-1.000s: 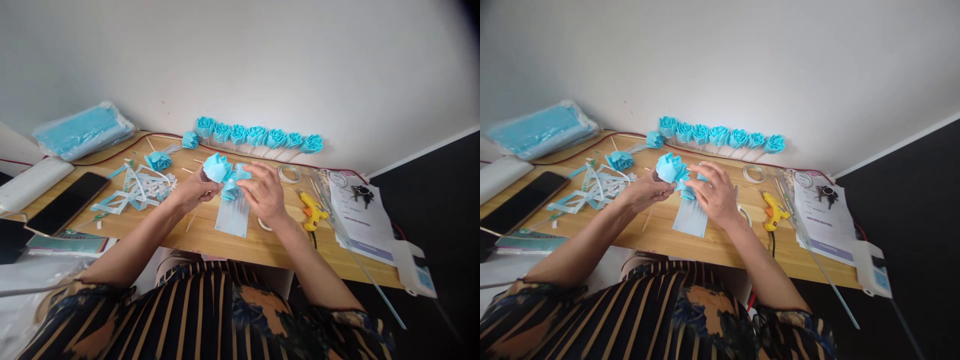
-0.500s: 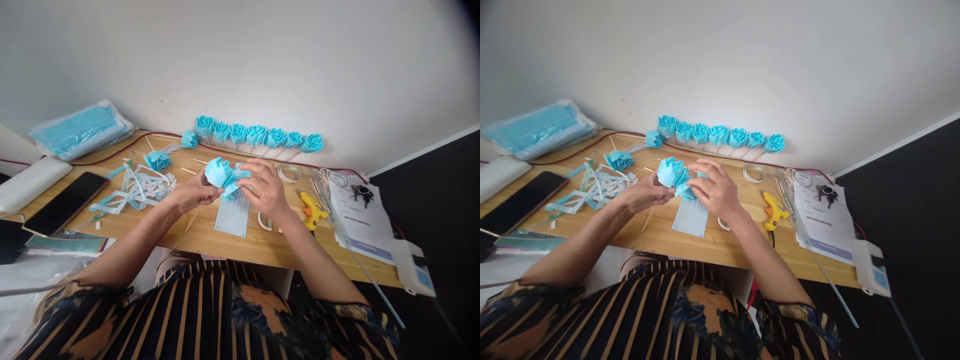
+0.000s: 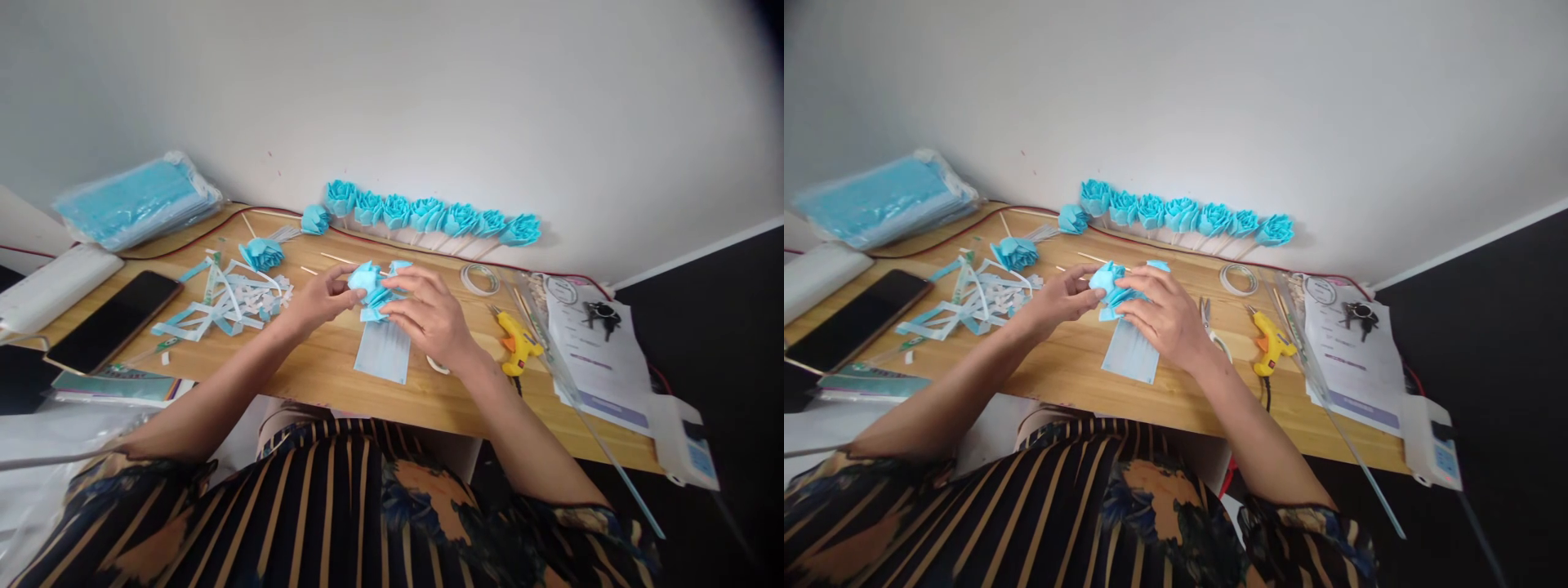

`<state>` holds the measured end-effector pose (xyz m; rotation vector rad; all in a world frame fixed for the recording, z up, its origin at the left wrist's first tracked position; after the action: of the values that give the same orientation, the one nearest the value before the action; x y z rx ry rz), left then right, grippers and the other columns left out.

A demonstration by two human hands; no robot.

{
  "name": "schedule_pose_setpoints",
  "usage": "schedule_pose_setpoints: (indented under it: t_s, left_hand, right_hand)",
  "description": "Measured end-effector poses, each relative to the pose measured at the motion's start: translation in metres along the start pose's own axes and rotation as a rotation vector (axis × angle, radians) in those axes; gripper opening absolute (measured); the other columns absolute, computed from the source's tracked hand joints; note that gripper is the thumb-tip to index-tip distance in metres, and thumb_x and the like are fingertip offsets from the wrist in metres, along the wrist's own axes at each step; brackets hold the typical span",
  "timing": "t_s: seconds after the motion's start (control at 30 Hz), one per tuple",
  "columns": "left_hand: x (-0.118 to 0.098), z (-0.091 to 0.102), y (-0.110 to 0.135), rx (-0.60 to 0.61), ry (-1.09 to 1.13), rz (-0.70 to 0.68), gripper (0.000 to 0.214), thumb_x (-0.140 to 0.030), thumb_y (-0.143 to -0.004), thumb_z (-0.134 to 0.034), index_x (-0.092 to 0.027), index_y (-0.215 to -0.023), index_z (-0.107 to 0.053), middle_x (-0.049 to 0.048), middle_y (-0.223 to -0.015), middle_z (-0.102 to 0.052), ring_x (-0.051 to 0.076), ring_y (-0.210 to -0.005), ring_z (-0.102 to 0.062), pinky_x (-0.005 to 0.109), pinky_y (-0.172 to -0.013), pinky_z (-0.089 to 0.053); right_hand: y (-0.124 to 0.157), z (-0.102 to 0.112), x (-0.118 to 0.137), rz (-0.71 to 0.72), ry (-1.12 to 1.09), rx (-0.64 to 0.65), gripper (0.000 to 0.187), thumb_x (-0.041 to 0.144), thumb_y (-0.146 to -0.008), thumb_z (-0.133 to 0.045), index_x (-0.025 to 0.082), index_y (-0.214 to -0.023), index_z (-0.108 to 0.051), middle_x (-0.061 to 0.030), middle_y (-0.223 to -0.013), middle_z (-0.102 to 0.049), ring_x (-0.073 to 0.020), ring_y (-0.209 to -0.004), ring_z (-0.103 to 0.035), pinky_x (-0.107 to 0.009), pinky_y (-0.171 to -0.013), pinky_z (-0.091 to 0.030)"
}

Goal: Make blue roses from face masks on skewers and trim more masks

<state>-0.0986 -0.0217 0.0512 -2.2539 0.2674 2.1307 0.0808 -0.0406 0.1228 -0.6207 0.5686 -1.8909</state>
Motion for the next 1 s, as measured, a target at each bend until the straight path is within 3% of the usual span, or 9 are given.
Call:
schedule_pose_setpoints:
  t_s: [0.2, 0.6, 0.77, 1.0]
  left_hand:
    - [-0.008, -0.002, 0.001, -0.071, -0.127, -0.202, 0.051, -0.032, -0.071, -0.081, -0.015, -0.115, -0.063, -0.0041, -0.066, -0.059, 0.011, -0.060, -0.051, 0.022, -0.057, -0.035]
    - [-0.016, -0.007, 0.007, -0.032, -0.160, -0.274, 0.039, -0.030, -0.075, -0.076, -0.016, -0.111, -0.066, -0.0002, -0.077, -0.063, 0.012, -0.066, -0.054, 0.024, -0.066, -0.042]
    - [-0.025, -0.009, 0.018, 0.031, -0.187, -0.235, 0.041, -0.036, -0.081, -0.068, -0.015, -0.116, -0.065, 0.0008, -0.076, -0.063, 0.016, -0.073, -0.058, 0.025, -0.068, -0.043]
    - [-0.015, -0.009, 0.013, -0.054, -0.131, -0.223, 0.050, -0.041, -0.074, -0.079, -0.015, -0.115, -0.068, -0.0002, -0.072, -0.063, 0.012, -0.062, -0.052, 0.023, -0.059, -0.037]
  right_hand:
    - [-0.003, -0.003, -0.006, -0.124, -0.042, -0.050, 0.008, 0.024, -0.092, -0.066, 0.030, -0.095, -0.071, -0.0024, -0.126, -0.068, -0.0278, -0.127, -0.056, -0.056, -0.105, -0.049]
    - [-0.010, -0.009, -0.012, -0.293, -0.076, -0.178, 0.004, 0.022, -0.087, -0.067, 0.026, -0.087, -0.068, -0.0072, -0.124, -0.067, -0.0272, -0.117, -0.061, -0.052, -0.100, -0.049]
    - [-0.010, -0.007, -0.012, -0.329, -0.060, -0.221, 0.004, 0.021, -0.085, -0.067, 0.025, -0.083, -0.067, -0.0077, -0.120, -0.068, -0.0266, -0.115, -0.063, -0.049, -0.100, -0.049]
    - [-0.009, -0.008, -0.012, -0.398, -0.129, -0.195, 0.003, 0.023, -0.086, -0.066, 0.024, -0.084, -0.068, -0.0081, -0.124, -0.068, -0.0268, -0.118, -0.063, -0.050, -0.103, -0.048]
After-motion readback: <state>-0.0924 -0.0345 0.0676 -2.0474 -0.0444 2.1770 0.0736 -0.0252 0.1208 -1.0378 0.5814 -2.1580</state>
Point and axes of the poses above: each hand's wrist, its own y-axis away from the middle knuckle, its own z-axis out of the back of the hand, x = y × z, the point moved 6 cm from there along -y, towards the middle knuckle
